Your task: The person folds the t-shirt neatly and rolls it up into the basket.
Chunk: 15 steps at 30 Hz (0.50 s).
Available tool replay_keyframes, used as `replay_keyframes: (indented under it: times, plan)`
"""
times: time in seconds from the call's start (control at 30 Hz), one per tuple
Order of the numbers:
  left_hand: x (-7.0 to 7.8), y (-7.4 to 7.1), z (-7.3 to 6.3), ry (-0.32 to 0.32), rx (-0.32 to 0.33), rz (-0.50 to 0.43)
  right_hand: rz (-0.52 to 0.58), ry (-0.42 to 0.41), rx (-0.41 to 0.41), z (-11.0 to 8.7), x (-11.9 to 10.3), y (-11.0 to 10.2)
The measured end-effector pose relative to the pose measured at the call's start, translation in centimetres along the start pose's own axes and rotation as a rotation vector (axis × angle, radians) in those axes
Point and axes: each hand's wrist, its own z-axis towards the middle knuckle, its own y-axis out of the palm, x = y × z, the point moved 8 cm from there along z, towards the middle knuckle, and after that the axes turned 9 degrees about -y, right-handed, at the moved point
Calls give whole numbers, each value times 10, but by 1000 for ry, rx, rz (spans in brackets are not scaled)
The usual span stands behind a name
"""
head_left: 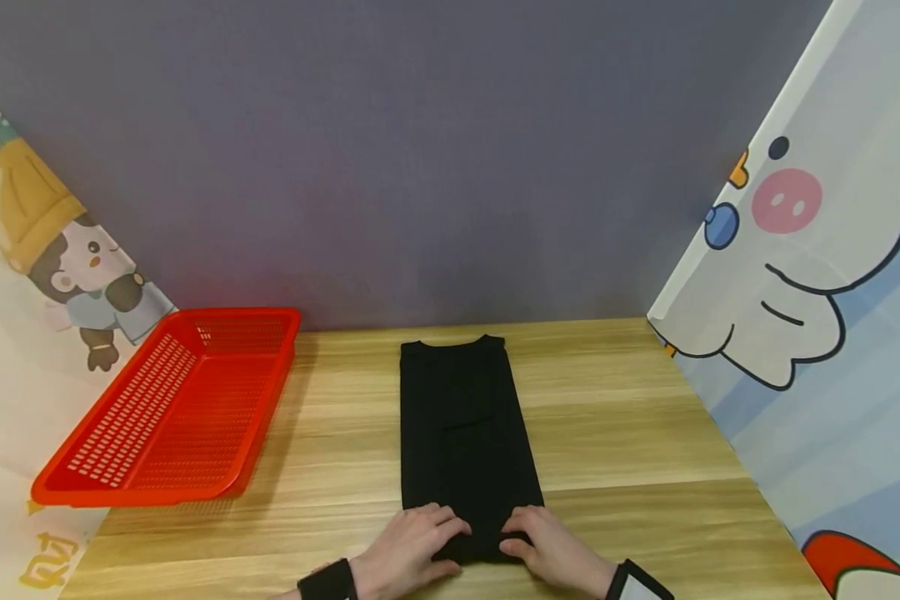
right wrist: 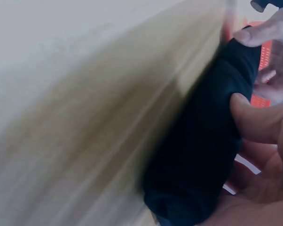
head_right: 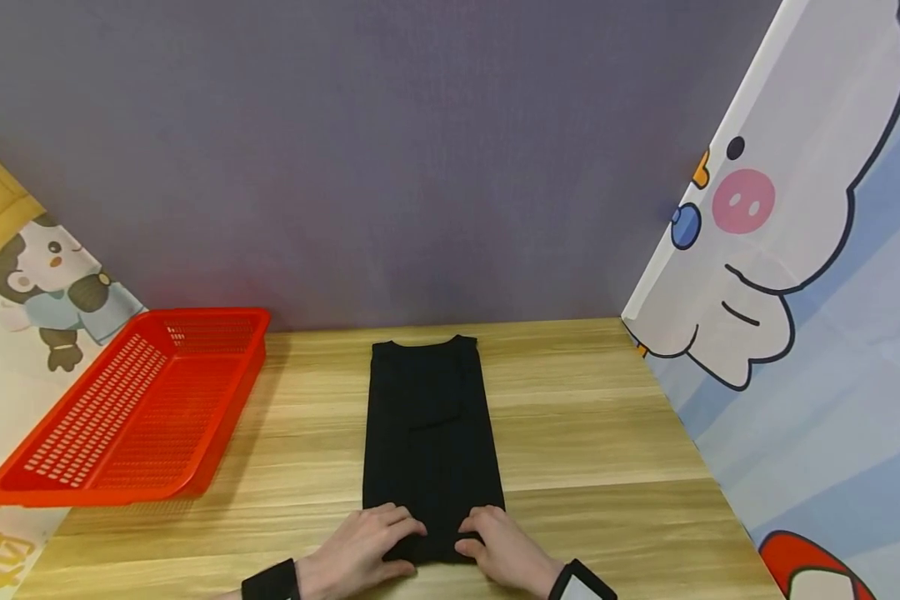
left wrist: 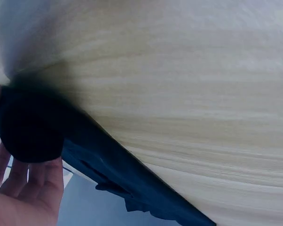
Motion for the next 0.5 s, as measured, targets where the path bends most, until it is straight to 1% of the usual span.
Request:
replay_keyframes:
  times: [0.07, 0.1, 0.23, 0.3, 0.33, 0.4, 0.43, 0.5]
  plan:
    - [-1, -1, 0, -9, 1, -18, 19, 16, -10, -1, 2, 0]
    - [-2, 0, 1, -17, 0, -35, 11, 0, -10, -1, 2, 0]
    - [-9, 1, 3, -77, -7, -97, -16, -12, -16, -1, 0, 1]
    - [-12, 1, 4, -104, -4, -96, -42, -12, -17, -2, -2, 1]
    - [-13, 1, 5, -118, 0, -92, -48, 10, -20, -2, -2, 1]
    - [-15, 1, 6, -142, 3, -95, -77, 23, -19, -3, -3, 1]
    - [-16, 0, 7, -157, 0, -104, -88, 36, -18, -3, -4, 1]
    - [-18, 1, 8, -188, -4, -124, -106, 33, -3, -2, -5, 1]
